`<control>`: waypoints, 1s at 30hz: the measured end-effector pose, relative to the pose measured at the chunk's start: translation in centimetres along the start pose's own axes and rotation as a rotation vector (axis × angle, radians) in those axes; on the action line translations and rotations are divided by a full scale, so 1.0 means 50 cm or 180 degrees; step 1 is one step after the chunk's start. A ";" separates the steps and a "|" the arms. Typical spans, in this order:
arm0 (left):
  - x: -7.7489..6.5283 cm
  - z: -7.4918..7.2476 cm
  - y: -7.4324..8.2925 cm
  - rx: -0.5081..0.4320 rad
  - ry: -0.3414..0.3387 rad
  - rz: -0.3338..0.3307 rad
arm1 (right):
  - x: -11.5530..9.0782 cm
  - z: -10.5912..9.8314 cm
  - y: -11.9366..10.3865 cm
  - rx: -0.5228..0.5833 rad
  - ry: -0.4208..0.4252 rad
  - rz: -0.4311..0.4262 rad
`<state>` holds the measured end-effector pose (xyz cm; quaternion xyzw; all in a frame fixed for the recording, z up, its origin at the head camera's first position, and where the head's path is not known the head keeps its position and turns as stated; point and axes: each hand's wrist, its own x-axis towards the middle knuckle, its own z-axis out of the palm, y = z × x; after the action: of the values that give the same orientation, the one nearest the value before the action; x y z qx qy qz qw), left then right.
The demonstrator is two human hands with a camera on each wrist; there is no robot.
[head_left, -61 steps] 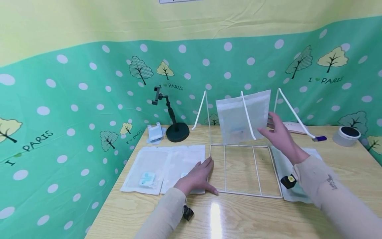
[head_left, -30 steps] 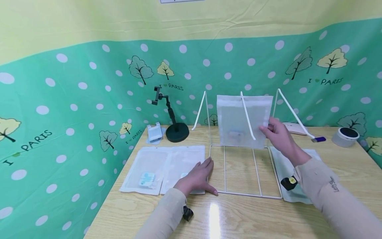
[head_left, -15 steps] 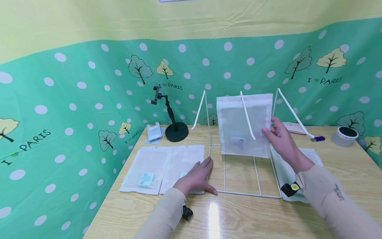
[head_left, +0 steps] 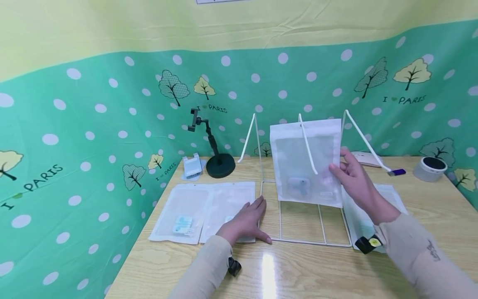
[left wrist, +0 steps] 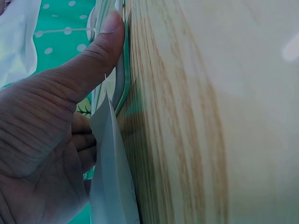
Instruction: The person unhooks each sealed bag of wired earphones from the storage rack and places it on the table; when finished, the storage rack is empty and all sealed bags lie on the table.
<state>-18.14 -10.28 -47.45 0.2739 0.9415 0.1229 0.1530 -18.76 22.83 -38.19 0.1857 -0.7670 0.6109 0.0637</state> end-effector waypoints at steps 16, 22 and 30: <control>-0.001 -0.003 0.005 -0.0013 -0.0001 -0.0036 | -0.047 -0.007 -0.027 -0.0141 -0.0008 0.0155; 0.002 -0.003 0.005 0.0032 0.0004 -0.0013 | -0.069 -0.012 -0.039 -0.0055 -0.0072 0.0151; -0.002 -0.007 0.007 -0.0035 0.0041 0.0042 | -0.099 -0.023 -0.048 0.0284 -0.0293 0.0315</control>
<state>-18.03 -10.10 -47.02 0.2785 0.9400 0.1308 0.1476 -13.46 24.52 -37.31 0.1780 -0.7494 0.6377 -0.0102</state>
